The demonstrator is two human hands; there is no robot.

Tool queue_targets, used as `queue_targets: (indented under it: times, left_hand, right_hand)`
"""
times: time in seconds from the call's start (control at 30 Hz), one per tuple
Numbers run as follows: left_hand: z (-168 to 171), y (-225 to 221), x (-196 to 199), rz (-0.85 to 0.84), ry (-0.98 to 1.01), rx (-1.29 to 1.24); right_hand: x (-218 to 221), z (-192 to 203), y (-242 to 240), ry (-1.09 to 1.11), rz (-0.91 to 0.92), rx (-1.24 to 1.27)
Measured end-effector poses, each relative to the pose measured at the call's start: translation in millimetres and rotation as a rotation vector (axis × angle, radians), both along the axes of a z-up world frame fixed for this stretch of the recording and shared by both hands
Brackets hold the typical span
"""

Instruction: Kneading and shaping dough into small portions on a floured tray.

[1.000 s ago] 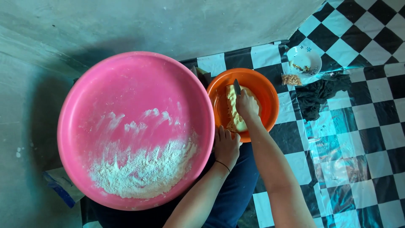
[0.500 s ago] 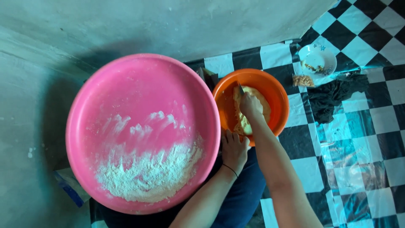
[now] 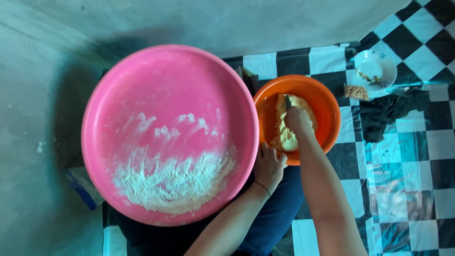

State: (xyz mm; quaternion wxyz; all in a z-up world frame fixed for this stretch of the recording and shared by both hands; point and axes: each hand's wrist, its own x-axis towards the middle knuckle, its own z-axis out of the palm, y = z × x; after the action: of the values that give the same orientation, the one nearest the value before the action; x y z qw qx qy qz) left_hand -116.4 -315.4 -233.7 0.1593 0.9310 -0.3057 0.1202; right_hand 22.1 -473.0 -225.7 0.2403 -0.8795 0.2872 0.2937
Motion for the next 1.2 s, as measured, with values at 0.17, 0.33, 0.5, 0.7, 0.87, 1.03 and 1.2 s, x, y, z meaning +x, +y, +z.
queue_targets:
  times: [0.17,0.33,0.5,0.7,0.87,1.03,1.2]
  left_hand:
    - [-19.6,-4.0,-5.7,-0.032,0.011,0.035]
    - [-24.4,-7.4,-9.1,0.013,-0.043,-0.036]
    - [-27.6,-12.1,-3.9,0.013,-0.046,-0.02]
    - [-32.2,-11.8,-8.5,0.042,0.025,0.055]
    - [-48.4,-10.2,-8.8,0.005,0.066,0.099]
    - [-70.7,-15.9,-12.6,0.028,0.05,0.097]
    - [-47.8,-12.2,-8.2,0.004,0.005,0.047]
  right_hand:
    - [1.5,-18.6,-1.5,-0.008,-0.023,-0.015]
    - [-31.1,-33.4,-18.4,-0.039,0.032,0.075]
    - [-24.7,-21.9,-3.8,0.015,-0.009,0.006]
    - [-46.3,-29.4,-10.3,0.034,0.071,0.043]
    - [-48.3,-30.0,-0.1,0.087,0.017,0.026]
    - [-69.9,-31.7,1.0,0.103,0.065,-0.026]
    - [-67.9,-32.5,3.1,0.129,0.039,-0.008]
